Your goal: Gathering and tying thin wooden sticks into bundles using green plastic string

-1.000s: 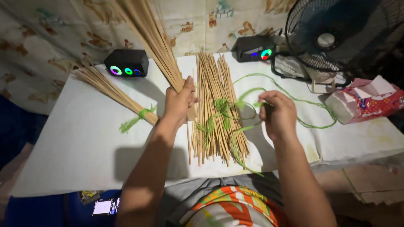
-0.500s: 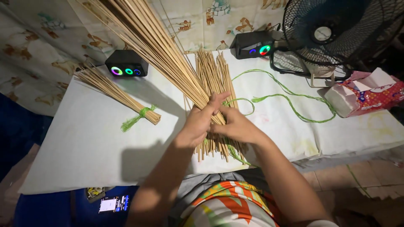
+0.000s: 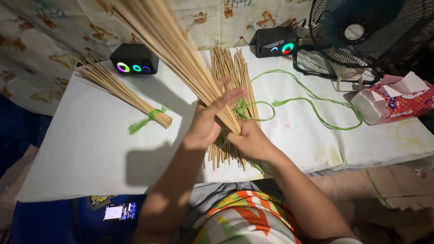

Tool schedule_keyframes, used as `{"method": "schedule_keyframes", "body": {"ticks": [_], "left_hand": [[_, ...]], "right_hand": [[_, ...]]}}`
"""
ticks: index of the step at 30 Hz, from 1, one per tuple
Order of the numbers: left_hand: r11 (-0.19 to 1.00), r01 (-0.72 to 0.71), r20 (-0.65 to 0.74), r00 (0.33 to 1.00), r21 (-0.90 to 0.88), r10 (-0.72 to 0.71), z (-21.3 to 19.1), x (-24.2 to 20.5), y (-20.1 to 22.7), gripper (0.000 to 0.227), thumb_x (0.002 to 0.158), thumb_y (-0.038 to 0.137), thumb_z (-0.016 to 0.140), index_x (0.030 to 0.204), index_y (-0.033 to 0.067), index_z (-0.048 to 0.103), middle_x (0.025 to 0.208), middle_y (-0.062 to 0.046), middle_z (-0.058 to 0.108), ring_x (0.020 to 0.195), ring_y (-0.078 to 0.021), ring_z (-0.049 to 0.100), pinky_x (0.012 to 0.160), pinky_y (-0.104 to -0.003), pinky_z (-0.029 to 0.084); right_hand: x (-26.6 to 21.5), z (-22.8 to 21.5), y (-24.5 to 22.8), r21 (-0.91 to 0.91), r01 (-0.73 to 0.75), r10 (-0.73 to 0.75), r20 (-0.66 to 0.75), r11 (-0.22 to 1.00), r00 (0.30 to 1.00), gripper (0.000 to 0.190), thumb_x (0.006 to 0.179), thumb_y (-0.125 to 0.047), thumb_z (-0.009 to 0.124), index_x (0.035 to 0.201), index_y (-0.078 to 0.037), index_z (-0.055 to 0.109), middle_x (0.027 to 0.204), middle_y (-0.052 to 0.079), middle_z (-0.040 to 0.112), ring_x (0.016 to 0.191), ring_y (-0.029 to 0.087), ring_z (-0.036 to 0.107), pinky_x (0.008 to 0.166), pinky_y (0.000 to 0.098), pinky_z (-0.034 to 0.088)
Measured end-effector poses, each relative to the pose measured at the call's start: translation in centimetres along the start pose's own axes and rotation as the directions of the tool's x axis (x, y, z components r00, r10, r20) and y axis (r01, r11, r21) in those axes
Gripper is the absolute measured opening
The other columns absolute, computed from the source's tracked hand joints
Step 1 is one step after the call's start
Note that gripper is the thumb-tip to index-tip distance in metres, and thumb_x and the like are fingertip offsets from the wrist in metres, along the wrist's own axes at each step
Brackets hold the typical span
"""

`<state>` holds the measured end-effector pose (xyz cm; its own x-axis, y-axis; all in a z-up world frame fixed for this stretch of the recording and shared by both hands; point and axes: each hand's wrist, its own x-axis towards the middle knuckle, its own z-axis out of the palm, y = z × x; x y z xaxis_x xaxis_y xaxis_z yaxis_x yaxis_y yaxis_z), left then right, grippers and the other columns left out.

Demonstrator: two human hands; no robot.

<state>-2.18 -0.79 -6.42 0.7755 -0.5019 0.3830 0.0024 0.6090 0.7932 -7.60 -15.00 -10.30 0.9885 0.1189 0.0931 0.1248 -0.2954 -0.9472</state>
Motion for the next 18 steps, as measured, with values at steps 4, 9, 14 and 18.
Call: {"method": "schedule_keyframes", "body": {"ticks": [4, 9, 14, 18], "left_hand": [[0.988, 0.073, -0.117, 0.989, -0.134, -0.089, 0.6, 0.1, 0.2, 0.043, 0.101, 0.031, 0.066, 0.133, 0.0042, 0.057, 0.068, 0.005, 0.046, 0.061, -0.0115, 0.062, 0.088, -0.048, 0.061], [1.000, 0.019, -0.200, 0.979, -0.024, -0.024, -1.7, 0.6, 2.9, 0.031, 0.111, 0.038, 0.043, 0.113, 0.0109, 0.058, 0.058, 0.011, 0.027, 0.048, -0.0047, 0.036, 0.070, -0.033, 0.051], [0.993, -0.004, -0.307, 0.951, 0.114, 0.039, -0.2, -1.2, 6.0, 0.030, 0.110, 0.035, 0.044, 0.109, 0.0092, 0.058, 0.057, 0.012, 0.029, 0.047, -0.0044, 0.037, 0.077, -0.035, 0.054], [0.990, -0.101, -0.231, 0.965, 0.102, 0.123, 0.1, -0.8, 4.3, 0.027, 0.111, 0.033, 0.046, 0.108, 0.0086, 0.057, 0.057, 0.011, 0.031, 0.046, -0.0051, 0.038, 0.067, -0.032, 0.053]], "right_hand": [[-0.5, -0.2, -0.3, 0.025, 0.034, -0.033, -0.027, 0.999, 0.999, 0.004, 0.077, -0.001, 0.068, 0.075, -0.002, 0.071, 0.062, 0.002, 0.063, 0.060, 0.017, 0.056, 0.060, 0.0295, 0.047], [-4.1, -3.0, -9.4, 0.019, -0.192, 0.191, -0.239, 0.981, 0.952, 0.036, 0.091, -0.027, 0.065, 0.111, 0.000, 0.079, 0.093, 0.019, 0.079, 0.080, 0.029, 0.073, 0.081, 0.0428, 0.058], [-2.4, -14.0, 4.5, -0.565, -0.329, -0.086, -0.585, 0.757, 0.806, 0.030, 0.099, -0.005, 0.060, 0.127, 0.003, 0.069, 0.102, 0.023, 0.068, 0.076, 0.041, 0.072, 0.069, 0.0497, 0.057], [-2.1, -13.4, 3.1, -0.774, -0.354, -0.244, -0.535, 0.525, 0.809, 0.024, 0.096, -0.022, 0.067, 0.114, -0.014, 0.081, 0.092, 0.012, 0.072, 0.083, 0.039, 0.073, 0.075, 0.0504, 0.058]]}}
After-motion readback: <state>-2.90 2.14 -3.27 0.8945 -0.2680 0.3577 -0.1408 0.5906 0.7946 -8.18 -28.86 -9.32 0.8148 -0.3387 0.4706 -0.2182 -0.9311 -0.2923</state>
